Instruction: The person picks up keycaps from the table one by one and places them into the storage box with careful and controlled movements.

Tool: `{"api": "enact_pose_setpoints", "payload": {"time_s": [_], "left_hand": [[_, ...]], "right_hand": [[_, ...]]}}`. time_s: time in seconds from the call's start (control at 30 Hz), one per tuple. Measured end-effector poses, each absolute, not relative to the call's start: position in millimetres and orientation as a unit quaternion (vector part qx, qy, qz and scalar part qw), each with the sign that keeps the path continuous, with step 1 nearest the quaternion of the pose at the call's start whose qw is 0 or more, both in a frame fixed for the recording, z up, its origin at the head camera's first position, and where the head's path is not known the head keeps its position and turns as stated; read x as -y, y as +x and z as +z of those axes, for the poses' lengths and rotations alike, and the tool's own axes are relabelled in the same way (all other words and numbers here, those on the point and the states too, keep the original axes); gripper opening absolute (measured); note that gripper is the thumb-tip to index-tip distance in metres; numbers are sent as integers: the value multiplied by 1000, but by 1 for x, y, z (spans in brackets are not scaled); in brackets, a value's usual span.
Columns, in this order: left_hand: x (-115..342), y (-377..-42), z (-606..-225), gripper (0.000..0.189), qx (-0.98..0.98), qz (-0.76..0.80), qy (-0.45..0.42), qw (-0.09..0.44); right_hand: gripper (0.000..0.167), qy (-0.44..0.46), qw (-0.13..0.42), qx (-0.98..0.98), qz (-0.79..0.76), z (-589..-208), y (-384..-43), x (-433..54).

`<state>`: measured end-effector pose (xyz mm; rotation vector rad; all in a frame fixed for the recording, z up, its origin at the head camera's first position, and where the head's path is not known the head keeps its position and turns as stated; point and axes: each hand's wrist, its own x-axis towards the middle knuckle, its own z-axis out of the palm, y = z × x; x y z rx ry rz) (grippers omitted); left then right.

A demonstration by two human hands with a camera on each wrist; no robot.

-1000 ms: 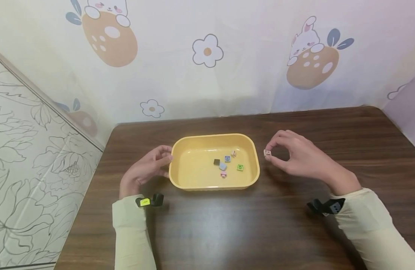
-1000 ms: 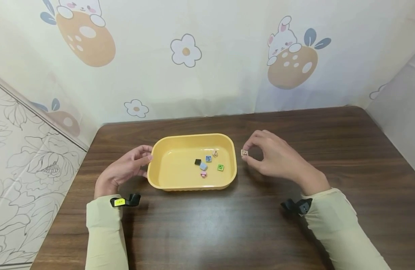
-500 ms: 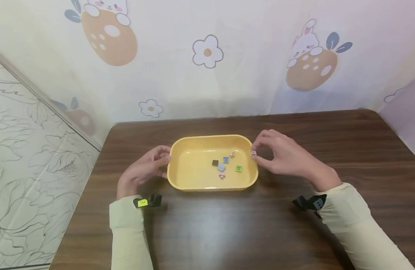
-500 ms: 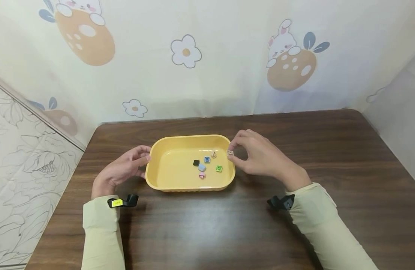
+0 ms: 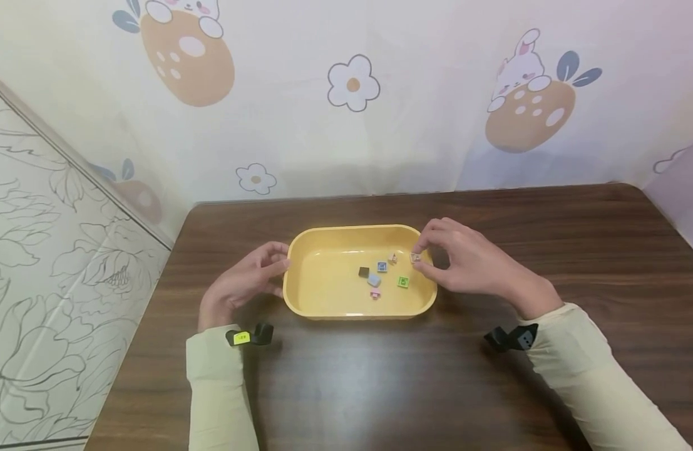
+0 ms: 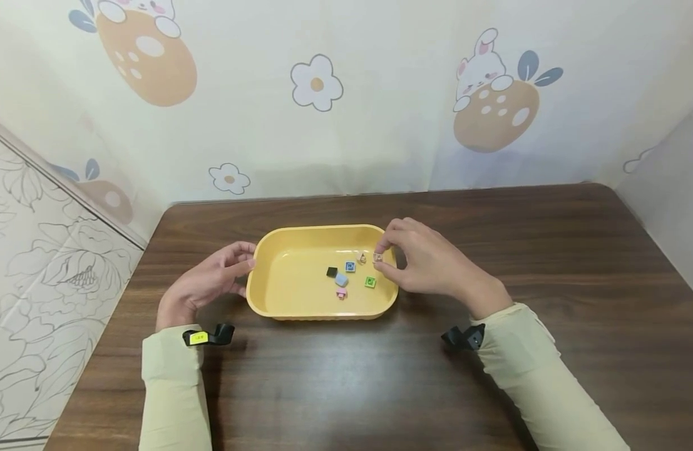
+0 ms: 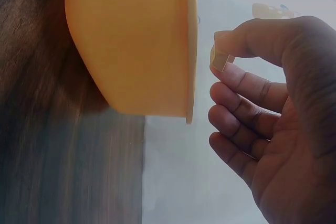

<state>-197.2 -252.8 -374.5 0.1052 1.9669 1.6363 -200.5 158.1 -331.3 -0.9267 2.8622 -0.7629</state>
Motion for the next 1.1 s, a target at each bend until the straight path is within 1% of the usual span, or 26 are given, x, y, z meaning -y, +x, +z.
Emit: {"api": "enact_pose_setpoints", "payload": {"time_s": [1.1], "left_hand": [[252, -197, -375, 42, -740, 611, 33, 280]], "right_hand": [[12, -331, 43, -908, -253, -342, -205, -128]]}}
